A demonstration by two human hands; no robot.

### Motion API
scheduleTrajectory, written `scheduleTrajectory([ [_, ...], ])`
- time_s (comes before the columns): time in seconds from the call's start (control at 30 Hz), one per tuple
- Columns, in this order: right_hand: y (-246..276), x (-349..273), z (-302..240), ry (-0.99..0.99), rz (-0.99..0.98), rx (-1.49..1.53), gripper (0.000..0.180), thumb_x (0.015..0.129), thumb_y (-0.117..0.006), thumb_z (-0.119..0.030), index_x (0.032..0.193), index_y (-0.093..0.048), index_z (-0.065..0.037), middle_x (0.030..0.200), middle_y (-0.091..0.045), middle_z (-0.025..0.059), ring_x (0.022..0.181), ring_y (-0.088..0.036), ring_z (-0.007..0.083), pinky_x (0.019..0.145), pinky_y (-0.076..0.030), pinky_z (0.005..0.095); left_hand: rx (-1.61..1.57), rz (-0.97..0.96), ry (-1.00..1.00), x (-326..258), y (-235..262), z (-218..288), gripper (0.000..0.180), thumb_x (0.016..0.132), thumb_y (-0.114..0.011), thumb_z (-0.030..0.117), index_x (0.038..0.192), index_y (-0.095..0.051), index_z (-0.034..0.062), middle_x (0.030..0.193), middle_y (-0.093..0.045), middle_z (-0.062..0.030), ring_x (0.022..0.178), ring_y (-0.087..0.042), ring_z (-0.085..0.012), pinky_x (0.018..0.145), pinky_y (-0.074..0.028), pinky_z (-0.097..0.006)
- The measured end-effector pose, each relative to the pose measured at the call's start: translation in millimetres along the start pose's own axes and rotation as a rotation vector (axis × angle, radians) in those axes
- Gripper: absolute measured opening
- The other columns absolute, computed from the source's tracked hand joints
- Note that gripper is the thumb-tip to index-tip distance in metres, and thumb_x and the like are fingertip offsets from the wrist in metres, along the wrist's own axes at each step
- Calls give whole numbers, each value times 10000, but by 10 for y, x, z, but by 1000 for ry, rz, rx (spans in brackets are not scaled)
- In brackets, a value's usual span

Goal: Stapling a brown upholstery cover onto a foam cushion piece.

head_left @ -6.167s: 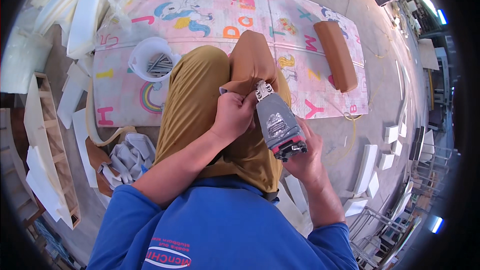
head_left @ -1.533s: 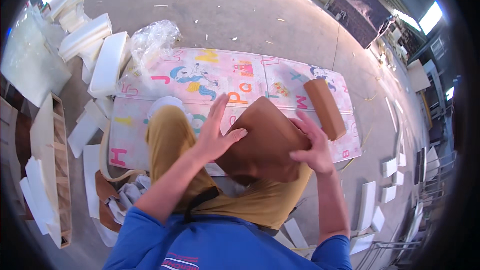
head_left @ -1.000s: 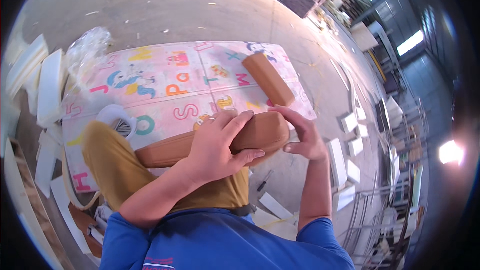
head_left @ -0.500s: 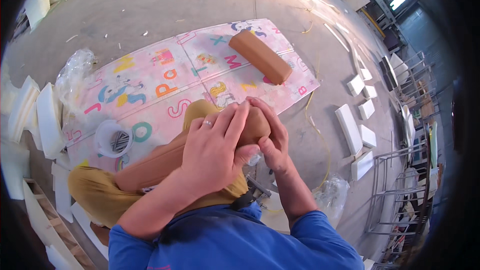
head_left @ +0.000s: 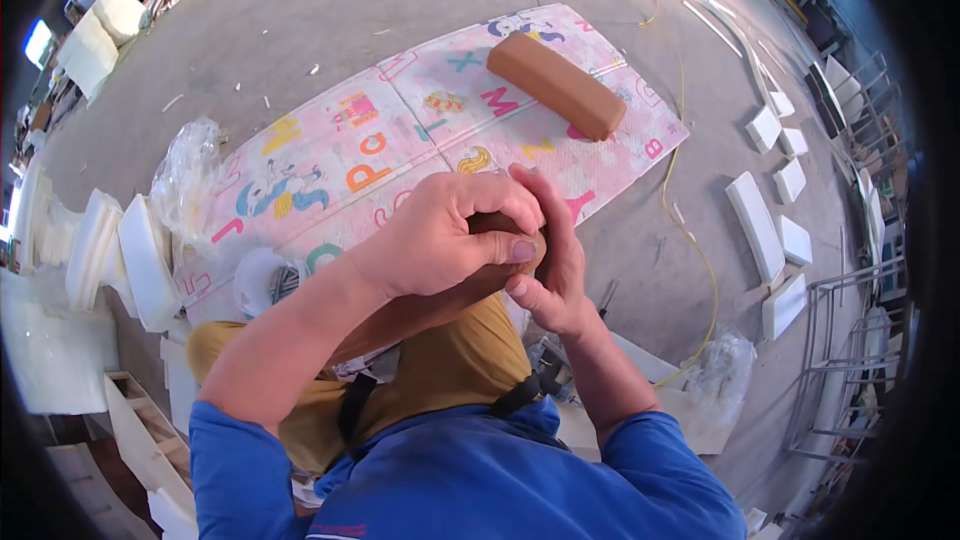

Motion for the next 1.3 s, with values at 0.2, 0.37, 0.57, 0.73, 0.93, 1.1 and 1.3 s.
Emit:
scheduleTrajectory([
  [0.2,-58,-3,162,-30,56,80,904,854,-727,-459,1490,-340,53,1458,-461,224,1351,-460,319,1126,-346,428,-54,171,111,89,-14,-101,40,820,-740,-26,833,-717,5,892,-737,-64,888,-679,-147,837,-528,-295],
  [0.37,-124,98,442,-139,97,235,799,849,-726,-382,1445,-416,51,1376,-526,168,1272,-511,253,1074,-396,374,-10,228,301,156,200,-176,183,952,-649,141,1010,-751,-1,1092,-729,-80,1037,-648,-146,925,-497,-289],
  [0.57,-191,457,689,-262,97,156,599,899,-662,-343,1353,-545,29,1225,-631,134,1146,-576,202,999,-442,335,449,239,414,-966,733,-338,711,962,-614,389,1510,-354,18,1480,-463,-189,1341,-469,-305,1115,-368,-411],
  [0.73,-234,320,1038,-229,100,21,492,973,-551,-324,1311,-556,33,1176,-658,136,1124,-594,217,998,-443,347,968,289,423,-1971,596,-339,977,853,-696,529,1503,-270,-63,1365,-479,-324,1220,-504,-492,1029,-413,-519],
  [0.93,-417,243,843,-43,102,-93,555,937,-518,-421,1264,-555,26,1062,-645,193,1017,-629,322,897,-484,399,1106,285,318,-1449,361,-253,934,899,-649,498,1435,-261,-161,1287,-493,-359,1113,-546,-504,960,-453,-519],
  [1.1,-345,320,752,27,123,-98,550,937,-512,-412,1258,-555,33,1050,-629,207,979,-622,359,880,-481,407,1146,252,158,-732,226,-17,899,925,-621,476,1417,-258,-183,1317,-461,-390,1150,-544,-507,964,-464,-509],
  [1.3,-238,265,715,29,178,-23,537,922,-550,-375,1260,-546,42,1025,-614,228,949,-608,385,852,-481,426,1135,175,108,-318,169,101,873,931,-622,443,1429,-252,-171,1384,-409,-403,1229,-499,-522,1012,-441,-519],
])
Point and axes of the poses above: each hand's wrist, its own x-axis towards the middle knuckle, its own y-axis out of the back of the hand, z = x × y, the point moved 3 cm from there along x, towards the middle knuckle
